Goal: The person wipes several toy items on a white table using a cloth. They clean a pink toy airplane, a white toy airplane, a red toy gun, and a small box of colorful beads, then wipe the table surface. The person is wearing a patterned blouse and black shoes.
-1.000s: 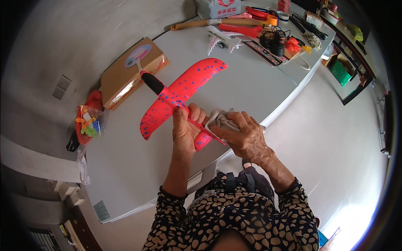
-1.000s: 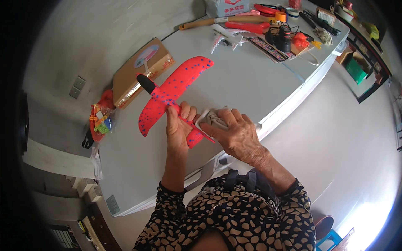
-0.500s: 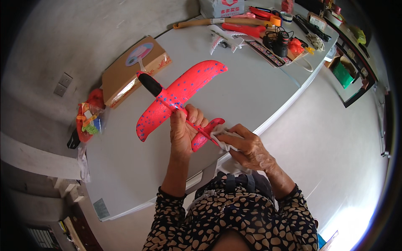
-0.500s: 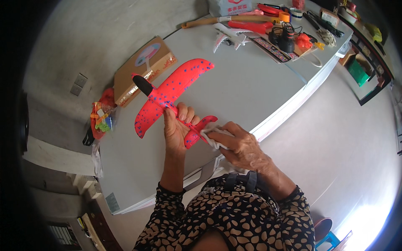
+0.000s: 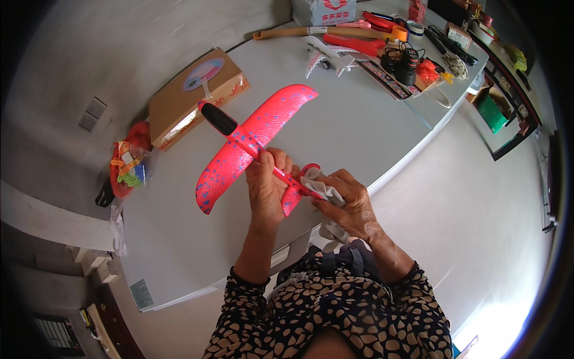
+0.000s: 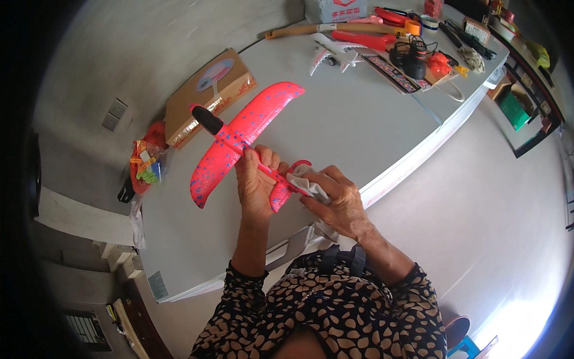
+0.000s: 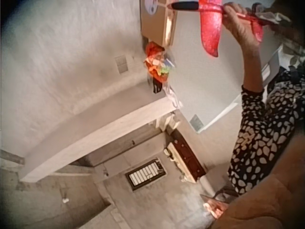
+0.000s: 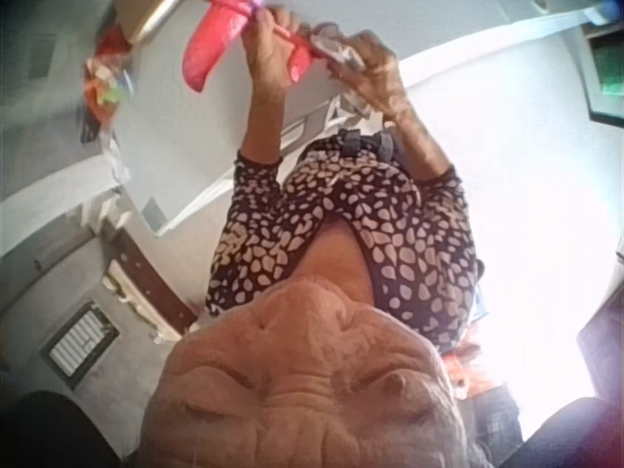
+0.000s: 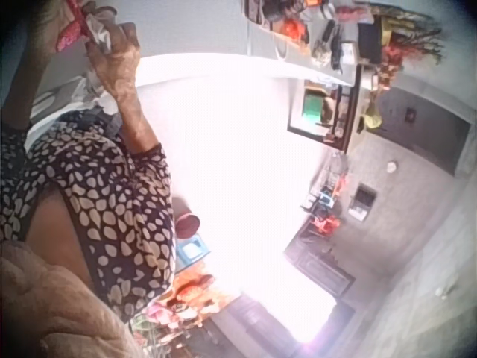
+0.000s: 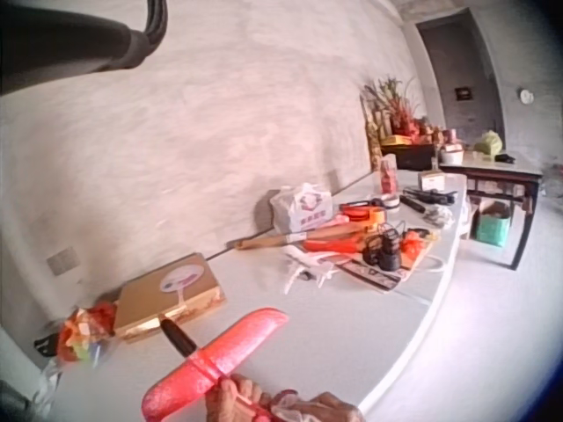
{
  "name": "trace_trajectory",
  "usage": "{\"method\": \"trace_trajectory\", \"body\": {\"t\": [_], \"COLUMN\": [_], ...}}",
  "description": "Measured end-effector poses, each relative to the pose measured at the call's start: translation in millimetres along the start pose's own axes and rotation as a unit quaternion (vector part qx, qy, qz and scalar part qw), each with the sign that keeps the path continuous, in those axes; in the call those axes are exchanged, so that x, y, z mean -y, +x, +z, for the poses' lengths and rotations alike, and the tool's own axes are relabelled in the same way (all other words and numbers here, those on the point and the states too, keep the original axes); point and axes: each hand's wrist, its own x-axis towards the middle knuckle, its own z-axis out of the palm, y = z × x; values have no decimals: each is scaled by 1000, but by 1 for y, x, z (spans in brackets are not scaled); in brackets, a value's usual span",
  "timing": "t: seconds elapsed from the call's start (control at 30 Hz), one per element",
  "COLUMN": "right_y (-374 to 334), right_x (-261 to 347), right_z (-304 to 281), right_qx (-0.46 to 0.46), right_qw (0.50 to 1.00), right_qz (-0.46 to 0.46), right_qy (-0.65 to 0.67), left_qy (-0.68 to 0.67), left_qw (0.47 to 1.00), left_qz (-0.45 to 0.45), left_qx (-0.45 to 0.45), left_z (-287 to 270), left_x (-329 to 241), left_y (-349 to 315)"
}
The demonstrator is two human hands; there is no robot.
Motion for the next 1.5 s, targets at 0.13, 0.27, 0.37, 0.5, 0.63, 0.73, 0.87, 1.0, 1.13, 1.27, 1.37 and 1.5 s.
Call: {"method": "trace_trajectory", "body": {"t": [0.13, 0.27, 0.37, 0.5, 0.63, 0.73, 0.87, 1.0, 1.13, 1.27, 1.37, 1.5], "right_y": [-8, -3, -7, 23, 82, 112, 150, 150, 90, 73, 93, 103], "right_x": [-3, 11, -5, -43, -95, -134, -138, -113, -76, -58, -53, -72], "right_z": [-9, 26, 30, -33, -91, -89, -52, -11, -6, -53, -74, -32], "right_qx": [-15, -78, 34, 10, -169, -142, -17, 201, 416, 650, 366, 134], "right_qw": [995, 942, 956, 943, 936, 919, 940, 918, 881, 753, 919, 846], "right_qz": [-60, -210, -205, -233, 9, 1, -158, -261, -221, -104, -63, -140], "right_qy": [-77, -249, -206, -237, -309, -368, -302, -220, -49, -7, -129, -497], "left_qy": [-5, 39, 17, -2, -12, -10, 19, 25, 66, 121, 140, 160], "left_qw": [993, 987, 986, 974, 969, 964, 965, 964, 956, 943, 937, 945], "left_qz": [72, 75, 91, 87, 44, 23, 5, -2, -23, -62, -95, -84], "left_qx": [-90, -136, -141, -208, -243, -265, -262, -265, -286, -305, -305, -271], "left_z": [-21, -7, -17, -28, -43, -60, -73, -80, -95, -103, -90, -91], "left_x": [-10, 1, 0, -29, -33, -29, -27, -27, -29, -29, -28, -26], "left_y": [5, -4, -2, 3, -2, -5, -5, -6, -13, -10, -1, 3]}}
